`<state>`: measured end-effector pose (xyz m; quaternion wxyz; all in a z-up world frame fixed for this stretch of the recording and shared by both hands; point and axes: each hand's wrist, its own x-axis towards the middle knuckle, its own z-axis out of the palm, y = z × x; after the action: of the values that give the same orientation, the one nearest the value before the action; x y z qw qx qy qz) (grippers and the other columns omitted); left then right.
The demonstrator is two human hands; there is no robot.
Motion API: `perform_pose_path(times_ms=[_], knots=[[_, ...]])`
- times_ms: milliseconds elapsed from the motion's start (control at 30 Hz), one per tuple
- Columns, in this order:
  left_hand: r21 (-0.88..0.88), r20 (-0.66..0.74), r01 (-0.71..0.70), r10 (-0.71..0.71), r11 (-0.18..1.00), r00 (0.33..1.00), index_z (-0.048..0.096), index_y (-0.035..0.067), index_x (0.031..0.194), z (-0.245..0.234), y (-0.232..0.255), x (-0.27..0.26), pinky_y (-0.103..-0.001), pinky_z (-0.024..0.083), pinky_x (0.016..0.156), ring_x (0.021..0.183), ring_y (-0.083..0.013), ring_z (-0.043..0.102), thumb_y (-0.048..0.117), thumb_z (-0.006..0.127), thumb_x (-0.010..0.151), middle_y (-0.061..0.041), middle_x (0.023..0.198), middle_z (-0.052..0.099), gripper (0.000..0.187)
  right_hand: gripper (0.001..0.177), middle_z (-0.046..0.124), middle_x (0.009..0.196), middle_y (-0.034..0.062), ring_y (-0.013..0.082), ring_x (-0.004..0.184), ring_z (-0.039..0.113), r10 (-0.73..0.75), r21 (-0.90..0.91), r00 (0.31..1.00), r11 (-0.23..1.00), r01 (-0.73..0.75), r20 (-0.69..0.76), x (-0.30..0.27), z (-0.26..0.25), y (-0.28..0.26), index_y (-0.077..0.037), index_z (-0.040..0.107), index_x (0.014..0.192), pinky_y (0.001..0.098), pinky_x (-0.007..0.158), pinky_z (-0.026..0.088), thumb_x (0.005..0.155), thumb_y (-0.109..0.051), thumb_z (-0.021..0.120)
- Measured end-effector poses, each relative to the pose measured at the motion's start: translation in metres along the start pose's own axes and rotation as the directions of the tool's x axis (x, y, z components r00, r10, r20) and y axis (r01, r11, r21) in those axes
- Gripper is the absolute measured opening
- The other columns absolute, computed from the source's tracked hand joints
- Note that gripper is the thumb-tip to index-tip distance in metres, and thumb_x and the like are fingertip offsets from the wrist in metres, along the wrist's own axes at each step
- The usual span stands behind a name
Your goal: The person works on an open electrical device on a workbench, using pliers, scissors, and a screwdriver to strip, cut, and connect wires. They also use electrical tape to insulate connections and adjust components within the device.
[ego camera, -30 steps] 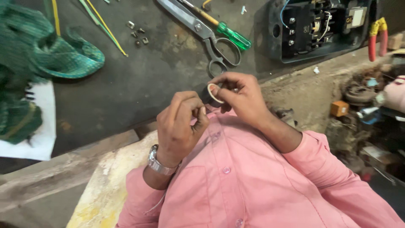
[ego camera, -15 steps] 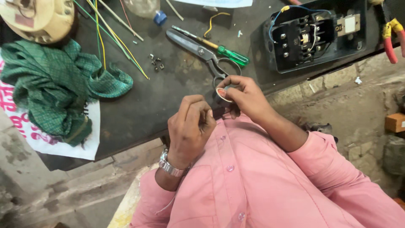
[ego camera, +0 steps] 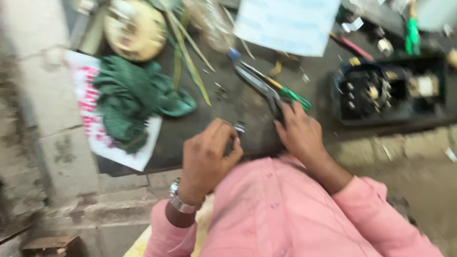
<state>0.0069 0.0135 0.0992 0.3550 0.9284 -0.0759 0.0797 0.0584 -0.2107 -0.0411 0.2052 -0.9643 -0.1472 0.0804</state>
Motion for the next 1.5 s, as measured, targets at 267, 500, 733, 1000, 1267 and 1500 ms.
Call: perform_pose_path(times_ms=[267, 500, 733, 1000, 1267, 1500], knots=[[-0.018, -0.053, 0.197, -0.197, 0.980, 0.979, 0.062, 0.008, 0.085, -0.020, 0.000, -0.003, -0.038, 0.051, 0.057, 0.062, -0.0252, 0.066, 0.011, 0.072, 0.084, -0.007, 0.083, 0.064, 0.011, 0.043, 0.073, 0.092, 0.0160, 0.0352, 0.086, 0.071, 0.094, 0.114, 0.978, 0.987, -0.116, 0.188, 0.021, 0.007, 0.022, -0.008, 0.072, 0.111, 0.0470, 0.075, 0.055, 0.077, -0.034, 0.077], [-0.064, -0.098, 0.256, -0.261, 0.965, 0.960, 0.062, 0.006, 0.096, -0.023, -0.015, 0.002, -0.037, 0.055, 0.063, 0.073, -0.0255, 0.073, 0.013, 0.070, 0.091, -0.010, 0.081, 0.072, 0.012, 0.023, 0.070, 0.083, 0.0067, 0.0165, 0.074, 0.064, -0.035, 0.632, 0.807, 0.643, -0.433, 0.589, 0.007, 0.015, 0.072, 0.000, 0.070, 0.095, 0.0324, 0.065, 0.051, 0.079, -0.017, 0.073], [-0.353, 0.004, 0.404, -0.430, 0.844, 0.903, 0.053, 0.000, 0.099, -0.025, -0.003, 0.020, -0.029, 0.059, 0.059, 0.067, -0.0158, 0.078, 0.010, 0.059, 0.099, -0.010, 0.084, 0.077, 0.012, 0.024, 0.070, 0.084, 0.0032, 0.0114, 0.073, 0.064, -0.240, 0.802, 0.802, 0.425, -0.420, 0.547, -0.009, -0.040, 0.073, -0.001, 0.066, 0.091, 0.0279, 0.064, 0.052, 0.077, -0.008, 0.084], [-0.352, -0.065, 0.342, -0.387, 0.871, 0.920, 0.057, 0.000, 0.099, -0.008, 0.023, 0.039, -0.027, 0.058, 0.058, 0.067, -0.0161, 0.075, 0.009, 0.062, 0.099, -0.009, 0.080, 0.075, 0.011, 0.027, 0.071, 0.081, 0.0048, 0.0094, 0.065, 0.064, -0.273, 0.825, 0.810, 0.407, -0.392, 0.519, -0.012, -0.062, 0.078, 0.001, 0.072, 0.098, 0.0252, 0.058, 0.051, 0.081, -0.016, 0.084], [-0.244, -0.193, 0.338, -0.387, 0.909, 0.902, 0.061, 0.001, 0.094, 0.006, 0.041, 0.045, -0.029, 0.057, 0.056, 0.070, -0.0157, 0.079, 0.010, 0.068, 0.096, -0.007, 0.077, 0.074, 0.011, 0.057, 0.067, 0.084, 0.0022, 0.0070, 0.066, 0.057, -0.532, 0.886, 0.709, 0.289, -0.361, 0.463, -0.016, -0.058, 0.099, -0.001, 0.068, 0.096, 0.0230, 0.057, 0.045, 0.072, -0.048, 0.089], [-0.074, -0.446, 0.359, -0.353, 0.930, 0.823, 0.067, -0.001, 0.086, 0.020, 0.052, 0.042, -0.028, 0.050, 0.053, 0.056, -0.0143, 0.068, 0.006, 0.075, 0.088, -0.010, 0.075, 0.072, 0.010, 0.069, 0.061, 0.088, 0.0038, 0.0108, 0.071, 0.056, -0.744, 0.833, 0.484, 0.175, -0.525, 0.461, -0.010, -0.056, 0.091, -0.001, 0.062, 0.100, 0.0263, 0.059, 0.046, 0.073, -0.059, 0.088]])
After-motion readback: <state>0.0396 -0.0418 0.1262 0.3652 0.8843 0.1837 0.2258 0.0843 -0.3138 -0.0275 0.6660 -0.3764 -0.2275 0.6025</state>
